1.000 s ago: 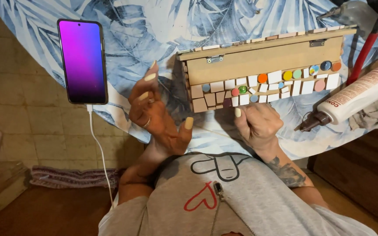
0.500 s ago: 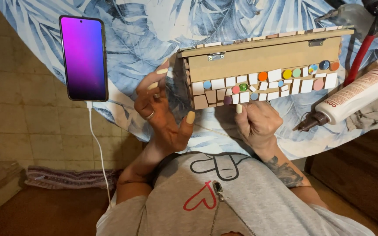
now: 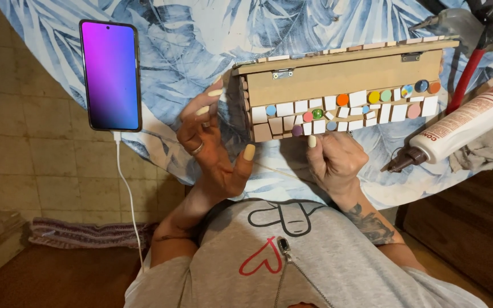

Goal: Applying glue to small mosaic tiles and placing them onto a wooden box to create a decorative pattern.

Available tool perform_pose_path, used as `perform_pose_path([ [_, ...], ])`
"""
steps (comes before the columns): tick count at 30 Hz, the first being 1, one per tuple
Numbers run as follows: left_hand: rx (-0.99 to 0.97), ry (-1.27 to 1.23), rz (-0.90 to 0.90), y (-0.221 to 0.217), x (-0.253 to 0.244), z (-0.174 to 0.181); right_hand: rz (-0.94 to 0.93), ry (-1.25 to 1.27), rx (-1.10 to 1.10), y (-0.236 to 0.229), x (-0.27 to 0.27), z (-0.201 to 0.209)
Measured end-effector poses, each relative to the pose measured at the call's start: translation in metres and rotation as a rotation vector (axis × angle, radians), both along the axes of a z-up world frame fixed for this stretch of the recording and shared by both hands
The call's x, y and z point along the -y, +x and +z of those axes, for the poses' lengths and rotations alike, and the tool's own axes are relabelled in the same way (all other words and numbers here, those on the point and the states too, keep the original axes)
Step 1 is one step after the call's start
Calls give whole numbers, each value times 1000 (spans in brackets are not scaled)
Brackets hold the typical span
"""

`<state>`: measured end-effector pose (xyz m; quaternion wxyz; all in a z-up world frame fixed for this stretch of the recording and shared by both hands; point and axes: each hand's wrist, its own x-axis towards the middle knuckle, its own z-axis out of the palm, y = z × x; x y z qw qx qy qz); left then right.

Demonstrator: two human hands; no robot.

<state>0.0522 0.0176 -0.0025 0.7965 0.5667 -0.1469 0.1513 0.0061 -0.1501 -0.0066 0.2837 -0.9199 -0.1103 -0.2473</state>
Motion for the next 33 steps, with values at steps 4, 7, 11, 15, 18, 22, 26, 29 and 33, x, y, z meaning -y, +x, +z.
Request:
perform_pose_path([
  [4, 27, -16, 8, 3, 1, 3, -7, -9, -15, 0, -1, 2],
  [7, 18, -27, 7, 0, 0, -4, -12, 6, 11, 0, 0, -1],
  [11, 25, 6, 11, 3, 0, 4, -10, 0, 6, 1, -1, -1],
  [15, 27, 6, 3, 2, 0, 2, -6, -2, 3, 0, 0, 0],
  [18, 21, 13, -2, 2, -1, 4, 7, 5, 9, 1, -1, 1],
  [22, 21, 17, 25, 3, 0, 6, 70, 30, -22, 1, -1, 10],
  [26, 11, 23, 29, 4, -1, 8, 258, 64, -29, -7, 7, 25],
  [29, 3, 40, 79, 4, -1, 9, 439, 97, -165, -22, 26, 38],
  [33, 66, 29, 111, 7, 1, 6, 487, 24, -203, -17, 57, 63],
])
